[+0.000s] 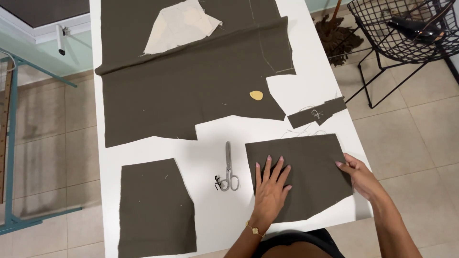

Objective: Cutting out fabric patterns from a large piece of cloth using scissors and marking with chalk.

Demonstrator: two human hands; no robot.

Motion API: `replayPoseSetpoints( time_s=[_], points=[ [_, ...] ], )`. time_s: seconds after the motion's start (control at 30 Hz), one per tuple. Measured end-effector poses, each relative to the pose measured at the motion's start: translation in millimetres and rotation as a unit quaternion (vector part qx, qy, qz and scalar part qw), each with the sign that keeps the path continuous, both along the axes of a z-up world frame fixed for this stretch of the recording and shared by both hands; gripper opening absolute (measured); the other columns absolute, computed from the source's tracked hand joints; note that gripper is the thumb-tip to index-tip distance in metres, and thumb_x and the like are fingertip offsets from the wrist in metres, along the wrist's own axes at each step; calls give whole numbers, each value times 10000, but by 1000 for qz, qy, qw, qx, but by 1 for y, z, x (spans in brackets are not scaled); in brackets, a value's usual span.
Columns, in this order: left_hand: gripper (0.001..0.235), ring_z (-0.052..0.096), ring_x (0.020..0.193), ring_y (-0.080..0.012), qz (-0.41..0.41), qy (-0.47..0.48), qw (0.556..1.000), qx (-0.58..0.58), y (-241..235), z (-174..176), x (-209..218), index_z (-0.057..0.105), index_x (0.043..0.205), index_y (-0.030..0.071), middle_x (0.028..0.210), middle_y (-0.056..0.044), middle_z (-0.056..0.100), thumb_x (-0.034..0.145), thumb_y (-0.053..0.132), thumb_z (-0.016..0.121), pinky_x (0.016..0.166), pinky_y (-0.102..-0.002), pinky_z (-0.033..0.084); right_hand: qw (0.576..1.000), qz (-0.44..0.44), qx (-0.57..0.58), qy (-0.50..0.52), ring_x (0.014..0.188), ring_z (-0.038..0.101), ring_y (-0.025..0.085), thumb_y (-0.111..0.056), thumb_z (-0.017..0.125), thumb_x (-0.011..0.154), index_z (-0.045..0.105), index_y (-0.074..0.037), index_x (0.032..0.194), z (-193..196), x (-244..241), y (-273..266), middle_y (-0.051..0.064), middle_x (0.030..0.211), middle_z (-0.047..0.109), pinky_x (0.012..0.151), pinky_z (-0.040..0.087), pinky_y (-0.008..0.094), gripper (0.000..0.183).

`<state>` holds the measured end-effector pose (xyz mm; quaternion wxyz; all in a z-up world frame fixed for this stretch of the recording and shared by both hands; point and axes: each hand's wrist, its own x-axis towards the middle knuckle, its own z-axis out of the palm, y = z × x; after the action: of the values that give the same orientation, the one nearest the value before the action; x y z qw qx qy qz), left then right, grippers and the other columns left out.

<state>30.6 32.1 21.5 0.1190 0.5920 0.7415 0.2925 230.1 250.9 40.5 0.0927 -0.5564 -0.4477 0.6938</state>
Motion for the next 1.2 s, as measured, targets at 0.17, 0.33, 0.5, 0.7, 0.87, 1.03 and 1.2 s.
replayPoseSetpoints(
  time_s=[0.17,0.33,0.5,0.7,0.87,1.03,1.2],
  points=[
    [519,241,1628,-461,0,11,1000,-3,0,-4,0,581,1542,65,1708,-141,426,1049,180,692,1305,-707,91,999,-5,-6,33,1183,666,204,-43,603,1099,711,-27,1370,-35,20,10,68,1213,712,1028,507,338,292],
    [396,512,1363,-386,22,71,997,-23,21,4,-1,613,1468,71,1453,-189,569,1073,104,612,1219,-653,310,998,18,12,56,1097,690,188,-40,615,1101,735,-33,1264,-29,19,8,61,1156,741,980,524,320,203],
    [411,504,912,-288,48,144,988,-10,36,8,-4,617,1519,101,1071,-95,559,1110,102,578,852,-459,416,1000,-22,-6,0,1363,577,181,-41,582,1064,586,-24,1538,-11,3,0,56,1445,643,1192,398,303,475],
    [321,523,979,-318,-28,13,997,-70,-2,7,22,702,1410,99,1088,-126,595,1108,160,612,929,-473,397,999,10,2,48,1073,706,263,-60,605,1106,731,-11,1328,-16,12,3,134,1211,770,914,534,370,260],
    [254,532,955,-270,-32,-14,997,-67,-22,-5,19,755,1317,105,1062,-94,620,1118,194,624,913,-427,387,999,8,4,45,1109,690,255,-49,601,1106,719,6,1329,-18,13,4,130,1218,752,956,515,357,258],
    [172,607,969,-317,104,21,994,-31,-54,-41,-14,679,1161,149,1090,-93,644,1000,203,707,870,-480,454,999,2,-3,46,1072,694,257,-53,599,1110,715,12,1333,-20,13,4,131,1208,752,906,523,359,260],
    [234,667,938,-279,147,-23,985,-82,-75,-29,-37,656,1187,143,1034,-53,706,972,81,726,863,-448,472,999,6,4,47,1065,686,220,-66,622,1109,729,-12,1274,-26,16,6,76,1119,706,909,520,340,204]
  ],
)
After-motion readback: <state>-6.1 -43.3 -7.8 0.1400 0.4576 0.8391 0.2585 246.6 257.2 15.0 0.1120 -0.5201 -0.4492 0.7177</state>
